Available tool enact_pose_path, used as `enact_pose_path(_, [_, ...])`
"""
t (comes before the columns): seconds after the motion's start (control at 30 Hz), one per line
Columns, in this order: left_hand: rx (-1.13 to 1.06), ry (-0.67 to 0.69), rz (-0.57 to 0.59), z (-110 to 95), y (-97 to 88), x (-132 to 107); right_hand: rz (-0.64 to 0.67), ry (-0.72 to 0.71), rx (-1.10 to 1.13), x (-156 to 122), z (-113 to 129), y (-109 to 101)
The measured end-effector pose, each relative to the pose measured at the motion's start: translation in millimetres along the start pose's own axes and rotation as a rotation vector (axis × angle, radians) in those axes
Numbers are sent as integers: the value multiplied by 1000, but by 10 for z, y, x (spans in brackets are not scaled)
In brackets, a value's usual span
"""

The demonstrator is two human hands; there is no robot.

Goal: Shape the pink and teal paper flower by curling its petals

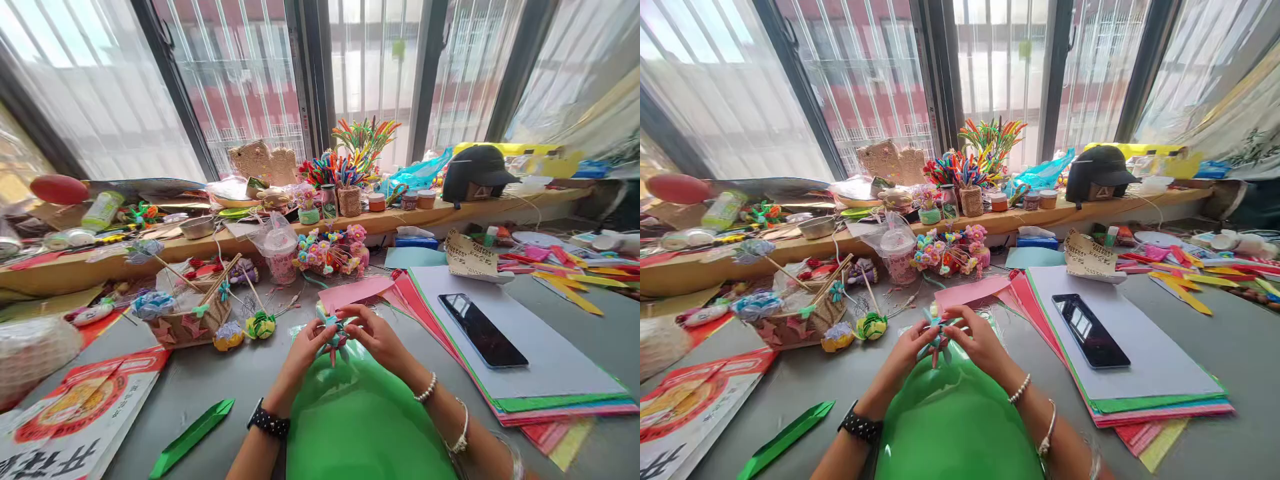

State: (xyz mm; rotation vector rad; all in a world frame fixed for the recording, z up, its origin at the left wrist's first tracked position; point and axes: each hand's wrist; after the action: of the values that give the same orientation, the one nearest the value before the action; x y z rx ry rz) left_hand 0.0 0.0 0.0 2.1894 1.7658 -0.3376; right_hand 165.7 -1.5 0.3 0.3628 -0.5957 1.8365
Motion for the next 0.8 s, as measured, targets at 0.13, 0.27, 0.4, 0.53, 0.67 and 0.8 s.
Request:
enact_pose_path(0.13, [-3,-26,2,49,0,-122,-49,4,-78,-29,-76,-6])
enact_pose_path(0.27, [-9,-38,9,75,11,-182,-53,-13,-145,-43,-79,17])
enact_pose_path(0.4, [-82,-32,4,111,18,-156,-102,7,-184,-58,-90,35])
enact_pose_path(0.53, [-238,62,34,146,12,-114,-196,42,-217,-68,-109,12])
enact_pose_path(0.67, [-243,129,111,144,7,-129,-219,51,-226,-60,-90,-22])
enact_pose_path(0.8, [-346,162,117,138,0,-146,-200,46,-198,-58,-76,-32])
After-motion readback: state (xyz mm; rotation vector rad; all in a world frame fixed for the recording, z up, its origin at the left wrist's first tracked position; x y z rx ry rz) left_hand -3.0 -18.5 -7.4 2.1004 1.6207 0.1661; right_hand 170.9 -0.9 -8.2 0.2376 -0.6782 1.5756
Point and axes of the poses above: each hand's wrist, its own x-axis towards the middle knuckle, its own y-axis out of the palm, z = x × y, and after that the axes turned 10 degrees about -y, right-handed
